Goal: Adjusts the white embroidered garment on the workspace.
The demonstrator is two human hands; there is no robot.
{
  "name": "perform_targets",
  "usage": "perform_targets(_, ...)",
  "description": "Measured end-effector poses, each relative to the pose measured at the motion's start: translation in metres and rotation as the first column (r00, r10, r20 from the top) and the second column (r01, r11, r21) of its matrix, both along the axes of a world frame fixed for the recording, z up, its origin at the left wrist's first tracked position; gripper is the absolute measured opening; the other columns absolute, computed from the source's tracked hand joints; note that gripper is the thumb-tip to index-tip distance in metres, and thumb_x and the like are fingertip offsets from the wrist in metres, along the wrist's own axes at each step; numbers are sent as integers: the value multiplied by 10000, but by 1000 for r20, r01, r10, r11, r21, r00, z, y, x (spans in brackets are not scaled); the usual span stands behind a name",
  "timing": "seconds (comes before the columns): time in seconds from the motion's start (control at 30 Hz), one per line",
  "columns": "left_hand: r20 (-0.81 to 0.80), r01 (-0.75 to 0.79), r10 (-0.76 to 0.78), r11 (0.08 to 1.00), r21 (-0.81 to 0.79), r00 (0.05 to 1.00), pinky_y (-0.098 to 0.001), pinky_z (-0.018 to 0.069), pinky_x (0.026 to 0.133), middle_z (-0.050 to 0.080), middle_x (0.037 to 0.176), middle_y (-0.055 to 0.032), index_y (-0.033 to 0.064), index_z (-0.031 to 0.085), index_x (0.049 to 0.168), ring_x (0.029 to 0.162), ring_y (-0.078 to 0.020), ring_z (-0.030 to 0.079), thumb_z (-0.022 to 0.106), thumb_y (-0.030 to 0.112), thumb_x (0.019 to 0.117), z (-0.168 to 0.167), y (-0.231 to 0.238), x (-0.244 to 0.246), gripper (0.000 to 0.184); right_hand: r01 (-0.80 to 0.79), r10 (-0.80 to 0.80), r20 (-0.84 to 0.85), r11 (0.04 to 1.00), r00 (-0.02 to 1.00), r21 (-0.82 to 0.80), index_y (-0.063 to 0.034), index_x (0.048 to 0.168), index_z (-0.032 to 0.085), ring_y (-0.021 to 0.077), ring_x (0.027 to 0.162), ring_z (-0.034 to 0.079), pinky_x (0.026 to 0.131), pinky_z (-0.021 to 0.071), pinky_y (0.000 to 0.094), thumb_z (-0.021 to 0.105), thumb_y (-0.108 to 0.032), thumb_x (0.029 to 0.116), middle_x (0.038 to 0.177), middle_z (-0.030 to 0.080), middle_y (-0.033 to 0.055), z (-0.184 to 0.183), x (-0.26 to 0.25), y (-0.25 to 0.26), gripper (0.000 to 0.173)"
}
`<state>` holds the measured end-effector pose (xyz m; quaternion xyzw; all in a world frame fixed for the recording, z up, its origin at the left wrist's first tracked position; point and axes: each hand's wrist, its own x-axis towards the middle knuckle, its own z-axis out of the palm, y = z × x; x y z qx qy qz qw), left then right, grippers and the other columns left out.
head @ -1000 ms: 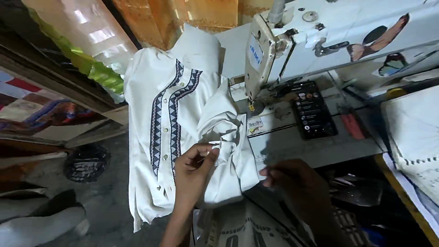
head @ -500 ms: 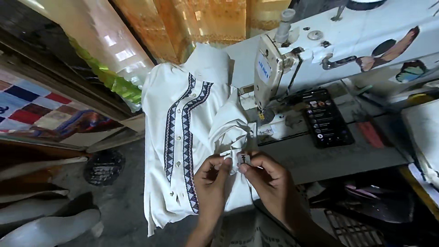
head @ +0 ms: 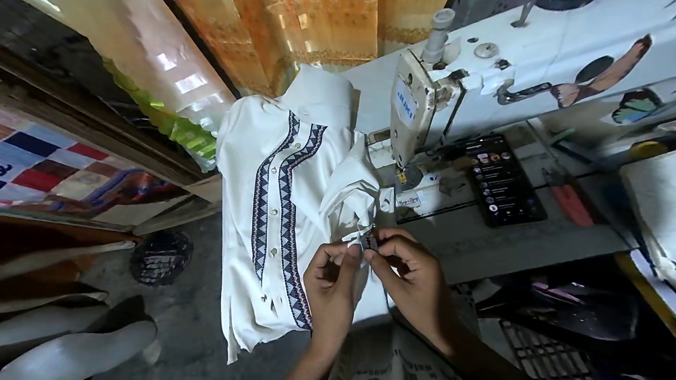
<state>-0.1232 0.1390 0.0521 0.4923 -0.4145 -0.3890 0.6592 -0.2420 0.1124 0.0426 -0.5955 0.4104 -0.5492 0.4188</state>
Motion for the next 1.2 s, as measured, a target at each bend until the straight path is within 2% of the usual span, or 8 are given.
perform_targets(0.37,29,10,-8,998,-68,1000,-182,564,724,685,866,58,84,679,961,778,-4,647,629,30,978,-1,3,-4,75,30,-30,5,999,1000,-28,8,818,653,7,904,653,759,557,116,683,-88,927,1032,665,102,3,3,-1,149)
perform_targets(0.57,-12,4,-5,998,-59,1000,-214,580,737,696,870,39,76,675,971,780,-30,664,612,41,990,0,0,0,74,4,-17,-105,993,994,-122,25,818,655,46,985,654,829,544,139,674,-109,928,1128,666,164,-4,1,6,174)
perform_targets(0.67,-25,6,-7,1000,-21,1000,-208,568,710,676,825,40,64,655,970,736,-28,649,590,39,1001,2,-1,4,76,2,-2,-32,1000,999,-21,12,840,668,18,941,667,772,574,143,681,-166,947,1135,665,126,3,-9,1,208)
perform_targets(0.77,-9,32,-33,999,-23,999,-230,585,737,702,857,28,46,695,1002,762,-43,666,614,45,996,3,-2,7,81,-77,70,54,989,996,126,2,909,654,53,874,719,738,635,211,631,-185,985,1145,668,101,15,-18,-6,203)
perform_targets(0.83,36,37,-36,999,-24,999,-219,585,732,714,874,35,41,711,1012,769,-32,669,630,38,984,5,-3,8,85,-182,163,118,968,980,175,2,956,646,55,785,723,697,642,221,610,-156,1003,1038,688,55,18,-19,-9,169)
perform_targets(0.9,63,22,-20,999,-30,998,-207,580,725,722,882,29,29,727,1008,763,-26,665,639,24,974,7,-4,9,94,-241,217,144,953,965,183,-9,961,651,57,782,717,711,639,223,613,-141,1003,962,685,24,17,-19,-11,143)
perform_targets(1.1,107,8,-5,999,-31,994,-189,570,721,736,887,16,9,746,985,759,-20,664,652,8,958,9,-5,16,98,-139,137,28,986,990,91,-32,925,678,13,791,685,714,602,171,628,-176,985,906,677,-4,13,-19,-16,164)
perform_targets(1.2,127,14,-9,999,-38,992,-185,571,712,737,889,21,6,745,984,752,-11,661,661,-2,947,9,-5,14,93,-187,177,77,970,981,153,-73,926,658,-15,691,655,645,574,153,615,-152,983,799,673,-70,19,-25,-21,107)
